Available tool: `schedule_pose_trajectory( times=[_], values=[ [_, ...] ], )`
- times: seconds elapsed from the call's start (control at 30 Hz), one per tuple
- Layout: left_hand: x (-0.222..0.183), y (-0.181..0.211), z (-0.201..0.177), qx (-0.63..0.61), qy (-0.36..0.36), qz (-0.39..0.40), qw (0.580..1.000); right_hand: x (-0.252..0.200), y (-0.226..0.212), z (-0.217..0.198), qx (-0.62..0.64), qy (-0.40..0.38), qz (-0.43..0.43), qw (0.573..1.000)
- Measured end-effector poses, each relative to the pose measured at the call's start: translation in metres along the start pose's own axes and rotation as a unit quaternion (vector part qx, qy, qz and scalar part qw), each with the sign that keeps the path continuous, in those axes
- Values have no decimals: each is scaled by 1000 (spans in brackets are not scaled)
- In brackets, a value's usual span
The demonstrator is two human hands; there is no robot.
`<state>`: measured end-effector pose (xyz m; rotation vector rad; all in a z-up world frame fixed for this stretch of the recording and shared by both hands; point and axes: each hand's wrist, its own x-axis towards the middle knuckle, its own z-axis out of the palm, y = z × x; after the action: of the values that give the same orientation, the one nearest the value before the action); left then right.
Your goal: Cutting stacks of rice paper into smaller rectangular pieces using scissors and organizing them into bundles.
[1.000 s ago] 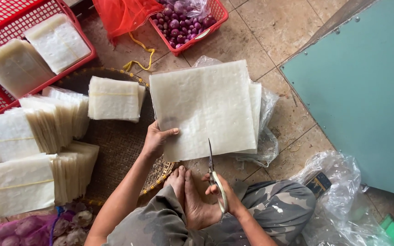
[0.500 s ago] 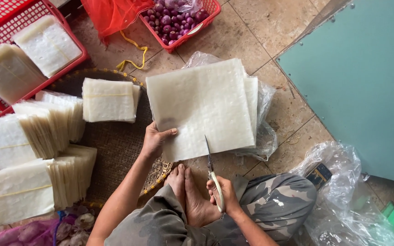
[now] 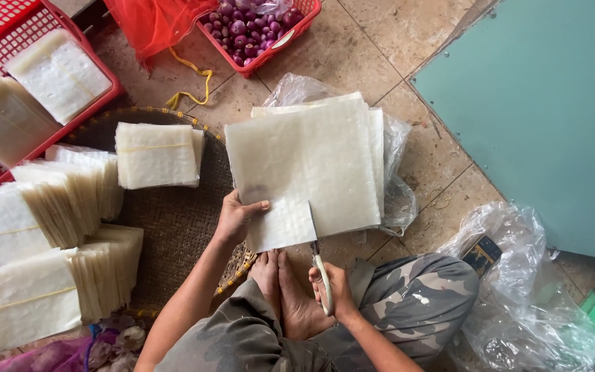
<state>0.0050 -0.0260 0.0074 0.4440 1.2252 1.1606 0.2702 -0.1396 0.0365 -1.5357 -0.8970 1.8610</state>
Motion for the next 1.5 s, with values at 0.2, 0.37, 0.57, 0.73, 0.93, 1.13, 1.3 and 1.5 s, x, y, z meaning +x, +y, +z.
schedule_pose_trajectory(
  times=[0.2, 0.37, 0.57, 0.73, 0.93, 1.13, 1.3, 1.5],
  values=[
    [-6, -6, 1, 23, -10, -23, 999, 23, 1, -4, -28, -49, 7, 998],
    [-4, -3, 1, 16, -1, -38, 999, 11, -11, 7, 31, -1, 39, 999],
    [10, -19, -6, 29, 25, -75, 996, 39, -16, 6, 42, -36, 51, 997],
    [10, -27, -11, 45, 52, -104, 992, 39, -44, 26, 29, -18, 61, 998],
    [14, -32, -16, 38, 50, -121, 991, 37, -14, 27, 45, 85, 104, 990],
    [9, -23, -14, 30, 60, -139, 988, 22, -117, 50, 56, 14, 91, 994],
    [9, -20, -10, 24, 45, -162, 985, 47, -116, 50, 62, -1, 76, 995],
    [15, -26, -15, 20, 48, -169, 984, 54, -61, 42, 72, 62, 47, 994]
  ],
)
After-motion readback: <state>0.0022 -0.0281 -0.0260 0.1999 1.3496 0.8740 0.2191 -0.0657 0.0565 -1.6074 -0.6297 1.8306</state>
